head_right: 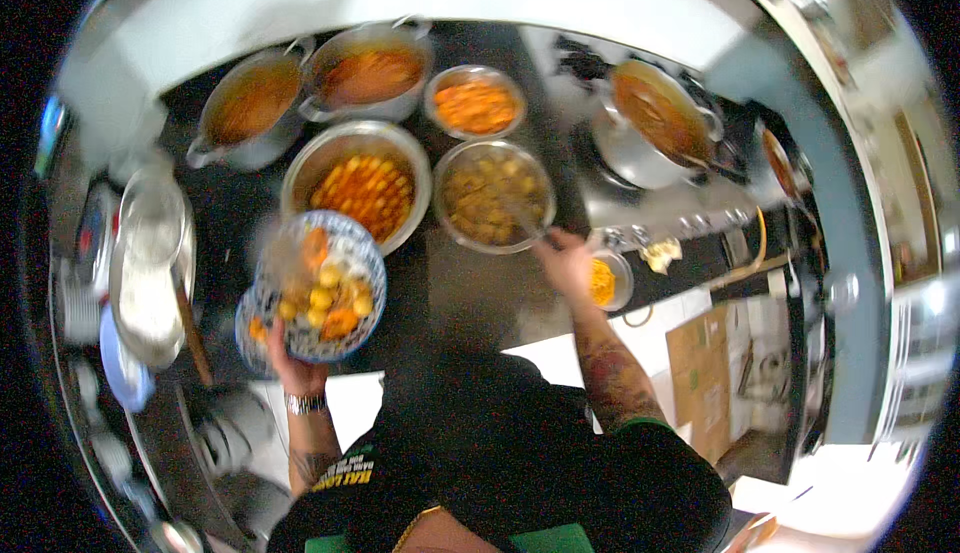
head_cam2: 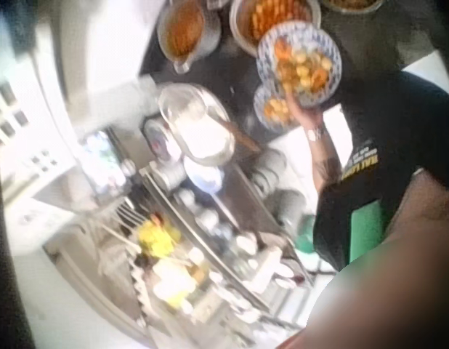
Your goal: The person assembles two bowls of noodle soup. They place white noodles into two patterned bowls, then add orange and yellow toppings using tongs, and ladle broth over the contents. The finished bowls are placed on the counter.
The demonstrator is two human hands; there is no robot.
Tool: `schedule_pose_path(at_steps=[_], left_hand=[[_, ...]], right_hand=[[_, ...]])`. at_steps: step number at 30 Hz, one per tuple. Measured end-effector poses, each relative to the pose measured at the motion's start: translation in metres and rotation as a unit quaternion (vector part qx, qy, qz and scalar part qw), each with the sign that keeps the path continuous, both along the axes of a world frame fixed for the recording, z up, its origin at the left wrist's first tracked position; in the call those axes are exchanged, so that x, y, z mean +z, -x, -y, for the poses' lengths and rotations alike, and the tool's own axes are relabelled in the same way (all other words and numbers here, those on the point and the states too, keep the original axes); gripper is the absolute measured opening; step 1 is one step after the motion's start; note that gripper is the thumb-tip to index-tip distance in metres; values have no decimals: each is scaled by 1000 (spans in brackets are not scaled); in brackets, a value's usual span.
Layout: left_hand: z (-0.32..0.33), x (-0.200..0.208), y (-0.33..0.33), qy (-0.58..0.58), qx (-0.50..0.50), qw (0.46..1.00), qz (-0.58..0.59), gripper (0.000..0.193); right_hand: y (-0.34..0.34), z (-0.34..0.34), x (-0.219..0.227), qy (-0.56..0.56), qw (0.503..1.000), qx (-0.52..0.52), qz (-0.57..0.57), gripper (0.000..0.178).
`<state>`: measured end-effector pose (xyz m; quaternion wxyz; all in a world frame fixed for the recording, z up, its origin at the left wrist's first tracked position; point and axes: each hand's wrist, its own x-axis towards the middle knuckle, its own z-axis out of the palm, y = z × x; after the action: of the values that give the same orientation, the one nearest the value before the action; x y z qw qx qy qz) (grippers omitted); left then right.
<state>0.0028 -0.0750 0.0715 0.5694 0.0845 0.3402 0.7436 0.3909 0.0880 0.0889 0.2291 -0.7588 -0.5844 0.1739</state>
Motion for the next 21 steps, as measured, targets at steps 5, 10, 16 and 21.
schedule_pose_path(at_steps=[5,10,16,21], left_hand=[[-24,-6,5,-39,-120,991,-47,61],[-29,0,-32,-50,-182,981,-40,62],[-38,41,-118,-58,-215,974,-48,68],[-58,73,-230,-65,-218,973,-25,70]], right_hand=[[28,21,-38,-58,998,8,-11,52],[-29,31,-10,-163,986,-44,-10,45],[-223,-29,79,-357,876,-256,-200,78],[-310,-94,129,-193,958,-25,-209,67]])
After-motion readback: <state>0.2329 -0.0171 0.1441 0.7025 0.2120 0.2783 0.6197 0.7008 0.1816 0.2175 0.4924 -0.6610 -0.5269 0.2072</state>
